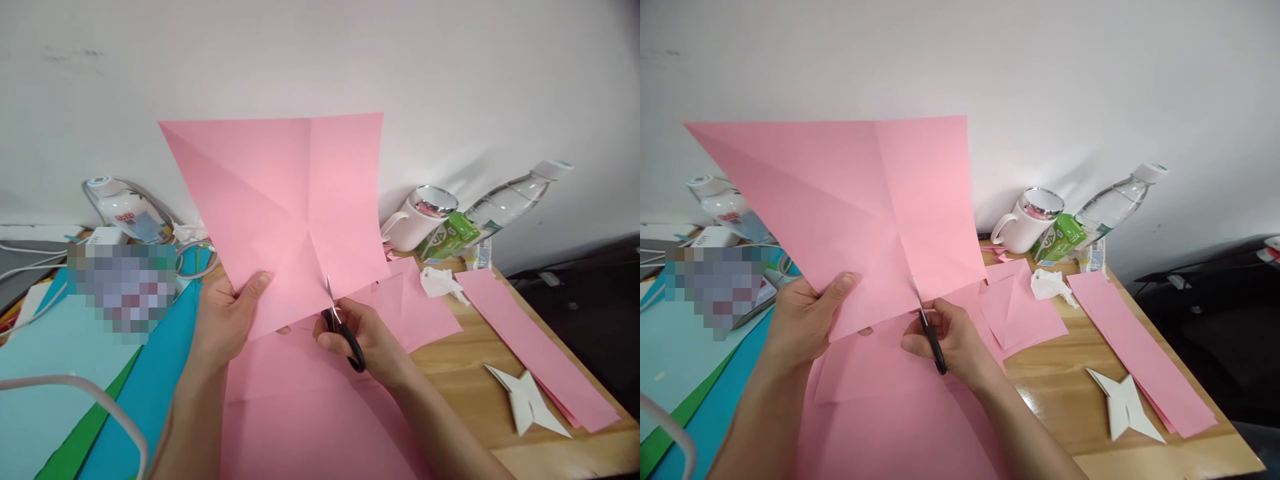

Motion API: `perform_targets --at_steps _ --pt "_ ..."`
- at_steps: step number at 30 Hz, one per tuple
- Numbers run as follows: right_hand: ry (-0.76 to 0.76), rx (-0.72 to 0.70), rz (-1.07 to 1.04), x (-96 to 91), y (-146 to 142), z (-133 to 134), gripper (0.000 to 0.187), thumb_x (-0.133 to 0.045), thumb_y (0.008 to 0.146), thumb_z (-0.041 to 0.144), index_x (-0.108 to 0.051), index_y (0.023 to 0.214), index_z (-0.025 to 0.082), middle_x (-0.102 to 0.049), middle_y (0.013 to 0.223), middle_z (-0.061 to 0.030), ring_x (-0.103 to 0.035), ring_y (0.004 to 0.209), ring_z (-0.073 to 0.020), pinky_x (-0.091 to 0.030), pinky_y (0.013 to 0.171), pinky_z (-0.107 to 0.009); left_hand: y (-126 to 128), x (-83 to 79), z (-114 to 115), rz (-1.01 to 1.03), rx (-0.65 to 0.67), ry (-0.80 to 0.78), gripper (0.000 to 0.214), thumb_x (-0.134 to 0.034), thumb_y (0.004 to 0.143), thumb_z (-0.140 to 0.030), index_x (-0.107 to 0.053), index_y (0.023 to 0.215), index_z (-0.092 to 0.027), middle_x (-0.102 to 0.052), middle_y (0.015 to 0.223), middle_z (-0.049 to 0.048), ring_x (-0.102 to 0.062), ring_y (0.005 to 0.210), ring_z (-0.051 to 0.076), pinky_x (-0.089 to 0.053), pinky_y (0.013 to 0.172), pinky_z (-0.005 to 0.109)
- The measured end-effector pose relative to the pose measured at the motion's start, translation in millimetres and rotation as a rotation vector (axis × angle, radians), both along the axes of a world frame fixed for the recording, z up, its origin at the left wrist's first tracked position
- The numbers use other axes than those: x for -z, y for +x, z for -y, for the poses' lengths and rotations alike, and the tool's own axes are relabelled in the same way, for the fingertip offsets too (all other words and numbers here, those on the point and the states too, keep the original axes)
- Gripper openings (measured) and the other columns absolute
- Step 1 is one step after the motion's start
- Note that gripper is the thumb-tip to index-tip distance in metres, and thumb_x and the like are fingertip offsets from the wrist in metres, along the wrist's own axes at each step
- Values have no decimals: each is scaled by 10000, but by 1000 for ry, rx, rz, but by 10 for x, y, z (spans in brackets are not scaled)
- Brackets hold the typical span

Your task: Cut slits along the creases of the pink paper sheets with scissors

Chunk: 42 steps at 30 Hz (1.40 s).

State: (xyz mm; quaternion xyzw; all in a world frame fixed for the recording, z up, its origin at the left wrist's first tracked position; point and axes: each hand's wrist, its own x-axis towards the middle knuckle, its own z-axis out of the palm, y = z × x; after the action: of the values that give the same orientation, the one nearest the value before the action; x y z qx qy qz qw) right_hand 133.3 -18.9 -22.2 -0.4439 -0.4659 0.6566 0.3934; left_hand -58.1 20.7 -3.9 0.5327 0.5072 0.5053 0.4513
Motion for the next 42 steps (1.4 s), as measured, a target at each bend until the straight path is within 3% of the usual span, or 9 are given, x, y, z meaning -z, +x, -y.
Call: perform_targets --at_steps 12,25,42 --pt "-8 20 44 5 -1 0 320 -743 671 374 -526 782 167 -527 680 23 -432 579 -91 -331 522 -219 21 -22 3 30 14 -5 220 -638 750 -348 -624 636 -160 -661 528 -1 -551 302 149 -469 274 252" --pt "2 19 64 22 0 -2 351 -767 631 394 -537 777 173 -499 640 38 -389 551 -86 -300 507 -220 17 -13 1 31 15 -17 238 -629 757 -358 -620 625 -160 -657 515 -2 -556 310 147 -467 274 238" --pt "4 30 69 75 7 16 244 -716 686 324 -553 797 179 -460 592 51 -377 528 -82 -309 482 -208 23 -32 8 86 33 -30 214 -632 761 -326 -616 624 -162 -616 452 -23 -552 294 155 -462 269 246"
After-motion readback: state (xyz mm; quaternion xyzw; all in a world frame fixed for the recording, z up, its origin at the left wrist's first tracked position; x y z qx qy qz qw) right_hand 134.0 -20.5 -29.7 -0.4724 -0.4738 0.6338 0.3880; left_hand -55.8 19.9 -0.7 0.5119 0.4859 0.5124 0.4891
